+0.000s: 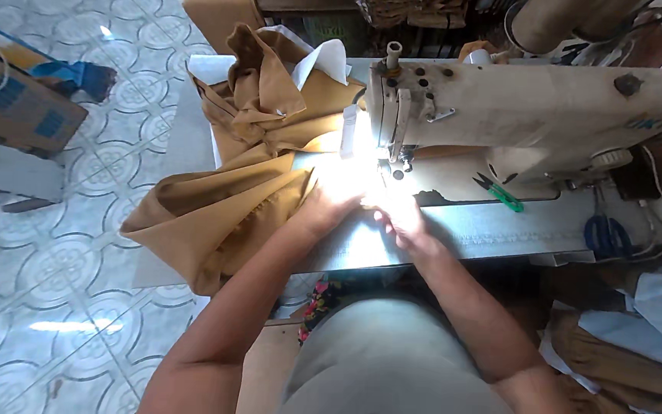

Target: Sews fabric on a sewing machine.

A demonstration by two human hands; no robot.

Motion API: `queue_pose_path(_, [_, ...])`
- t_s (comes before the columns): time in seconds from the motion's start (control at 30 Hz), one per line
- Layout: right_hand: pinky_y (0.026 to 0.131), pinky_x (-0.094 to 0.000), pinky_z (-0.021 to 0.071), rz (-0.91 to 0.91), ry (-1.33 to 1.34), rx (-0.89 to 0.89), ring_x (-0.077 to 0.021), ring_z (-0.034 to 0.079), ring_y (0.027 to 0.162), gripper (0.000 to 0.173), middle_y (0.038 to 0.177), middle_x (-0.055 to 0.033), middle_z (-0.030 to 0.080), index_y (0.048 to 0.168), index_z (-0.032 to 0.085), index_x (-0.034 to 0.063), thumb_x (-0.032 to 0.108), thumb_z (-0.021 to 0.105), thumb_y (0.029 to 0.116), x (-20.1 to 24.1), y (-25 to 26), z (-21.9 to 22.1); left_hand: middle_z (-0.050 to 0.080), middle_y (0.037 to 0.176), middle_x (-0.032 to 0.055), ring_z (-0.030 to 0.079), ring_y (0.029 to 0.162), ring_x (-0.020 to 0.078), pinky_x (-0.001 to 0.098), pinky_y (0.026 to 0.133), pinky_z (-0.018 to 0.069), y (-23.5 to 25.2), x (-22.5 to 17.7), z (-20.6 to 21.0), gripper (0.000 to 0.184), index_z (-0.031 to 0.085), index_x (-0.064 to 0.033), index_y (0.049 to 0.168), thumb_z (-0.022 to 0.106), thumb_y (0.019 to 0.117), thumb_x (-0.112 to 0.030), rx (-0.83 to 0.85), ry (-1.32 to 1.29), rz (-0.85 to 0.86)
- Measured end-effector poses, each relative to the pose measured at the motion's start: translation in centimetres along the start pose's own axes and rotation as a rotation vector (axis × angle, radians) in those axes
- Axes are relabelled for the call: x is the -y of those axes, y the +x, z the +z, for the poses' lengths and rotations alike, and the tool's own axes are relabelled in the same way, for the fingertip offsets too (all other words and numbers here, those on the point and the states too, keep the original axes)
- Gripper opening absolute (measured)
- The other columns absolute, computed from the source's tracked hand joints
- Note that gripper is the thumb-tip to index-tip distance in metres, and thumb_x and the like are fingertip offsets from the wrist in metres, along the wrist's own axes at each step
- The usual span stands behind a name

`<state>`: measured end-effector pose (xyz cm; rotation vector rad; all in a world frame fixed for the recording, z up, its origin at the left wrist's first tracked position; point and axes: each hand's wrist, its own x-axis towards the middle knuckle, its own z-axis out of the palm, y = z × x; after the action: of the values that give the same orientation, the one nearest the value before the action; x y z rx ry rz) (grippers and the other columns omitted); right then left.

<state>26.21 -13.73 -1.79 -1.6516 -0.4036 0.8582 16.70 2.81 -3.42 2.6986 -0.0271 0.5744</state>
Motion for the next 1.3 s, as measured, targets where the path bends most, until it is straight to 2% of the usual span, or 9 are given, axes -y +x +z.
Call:
queue_pose_path(0.07, [0.049, -0.0182, 0.0472, 0.11, 0.088, 0.026, -0.0057, 0.058, 0.055, 0.017, 0.077, -0.0055, 0.066, 0.114, 0.06, 0.0011, 0.003, 0.065, 0.0981, -0.1, -1.4, -0.3, 0.072, 0.114, 0.0145, 0.068, 0.109, 0.0336, 0.0547, 0.097, 0.0525, -0.6, -0.3, -0.1, 0.016, 0.076, -0.0058, 0.105, 0.064, 0.0945, -0.002, 0.051, 0.065, 0.031])
queue_pose_path(0.13, [0.065, -0.028, 0.0558, -0.188, -0.255, -0.061, -0.0124, 0.066, 0.072, 0.042, 0.093, -0.0101, 0.07, 0.127, 0.055, -0.0037, -0.004, 0.067, 0.0874, -1.8, -2.1, -0.6, 0.071, 0.118, 0.0117, 0.067, 0.111, 0.0309, 0.0532, 0.097, 0.0525, -0.8, -0.8, 0.0, 0.017, 0.075, -0.006, 0.105, 0.063, 0.0951, -0.001, 0.108, 0.064, 0.009])
queue_pose_path(0.17, [0.069, -0.0334, 0.0577, -0.345, -0.469, -0.144, -0.0168, 0.068, 0.078, 0.044, 0.102, -0.0127, 0.071, 0.127, 0.058, -0.0052, -0.002, 0.068, 0.0848, -2.4, -2.1, -0.6, 0.071, 0.117, 0.0109, 0.068, 0.109, 0.0298, 0.0519, 0.095, 0.0535, -0.7, -1.0, 0.1, 0.016, 0.075, -0.0059, 0.104, 0.063, 0.0949, -0.001, 0.115, 0.063, 0.007])
queue_pose_path(0.23, [0.08, -0.0441, 0.0612, -0.614, -0.833, -0.26, -0.0298, 0.072, 0.1, 0.031, 0.117, -0.0188, 0.07, 0.118, 0.072, -0.0012, 0.004, 0.071, 0.088, -3.4, -1.8, -0.8, 0.071, 0.117, 0.0103, 0.069, 0.108, 0.0289, 0.0502, 0.094, 0.0542, -0.6, -1.2, 0.2, 0.016, 0.075, -0.0061, 0.104, 0.061, 0.0961, -0.001, 0.122, 0.082, 0.014])
queue_pose_path(0.33, [0.083, -0.0453, 0.06, -0.831, -0.99, -0.282, -0.034, 0.071, 0.102, 0.013, 0.104, -0.0162, 0.074, 0.098, 0.078, 0.0054, 0.006, 0.07, 0.0892, -5.3, -1.0, -1.4, 0.072, 0.115, 0.0093, 0.069, 0.106, 0.0297, 0.0522, 0.092, 0.0542, -0.7, -1.1, 0.1, 0.017, 0.075, -0.0093, 0.106, 0.061, 0.0969, -0.005, 0.145, 0.136, 0.018])
queue_pose_path(0.57, [0.085, -0.0437, 0.0586, -0.882, -1.019, -0.249, -0.0313, 0.07, 0.104, 0.017, 0.108, -0.0131, 0.074, 0.102, 0.078, 0.0053, 0.004, 0.067, 0.0893, -6.1, -0.8, -1.8, 0.068, 0.129, 0.0133, 0.06, 0.126, 0.0349, 0.0577, 0.107, 0.0432, 0.3, -1.8, 0.5, 0.034, 0.072, -0.0148, 0.128, 0.056, 0.0998, -0.005, 0.104, 0.143, 0.027])
queue_pose_path(0.87, [0.084, -0.0472, 0.0587, -0.867, -1.07, -0.259, -0.033, 0.07, 0.106, 0.019, 0.112, -0.0146, 0.074, 0.104, 0.078, 0.0069, 0.006, 0.066, 0.0898, -5.6, -0.5, -1.8, 0.062, 0.14, 0.0158, 0.054, 0.135, 0.0354, 0.0576, 0.111, 0.0392, 0.6, -1.4, 0.9, 0.032, 0.071, -0.0142, 0.128, 0.052, 0.1024, -0.01, 0.124, 0.161, -0.006])
queue_pose_path(1.13, [0.083, -0.0506, 0.0579, -0.888, -1.041, -0.263, -0.0358, 0.07, 0.108, 0.023, 0.114, -0.0161, 0.074, 0.111, 0.077, 0.0062, 0.008, 0.066, 0.0908, -4.9, 0.4, -2.1, 0.069, 0.128, 0.0114, 0.059, 0.128, 0.0341, 0.0588, 0.109, 0.0412, 1.3, -0.9, 0.1, 0.027, 0.075, -0.0128, 0.116, 0.053, 0.1027, -0.008, 0.104, 0.164, 0.048])
queue_pose_path(1.3, [0.081, -0.0488, 0.0571, -0.891, -1.041, -0.254, -0.0349, 0.069, 0.105, 0.02, 0.109, -0.0164, 0.073, 0.107, 0.078, 0.0071, 0.007, 0.065, 0.092, -5.2, 0.2, -2.3, 0.069, 0.129, 0.0056, 0.058, 0.126, 0.034, 0.0656, 0.109, 0.0347, 0.3, -0.4, -0.3, 0.029, 0.076, -0.0161, 0.115, 0.052, 0.102, -0.008, 0.124, 0.204, 0.056])
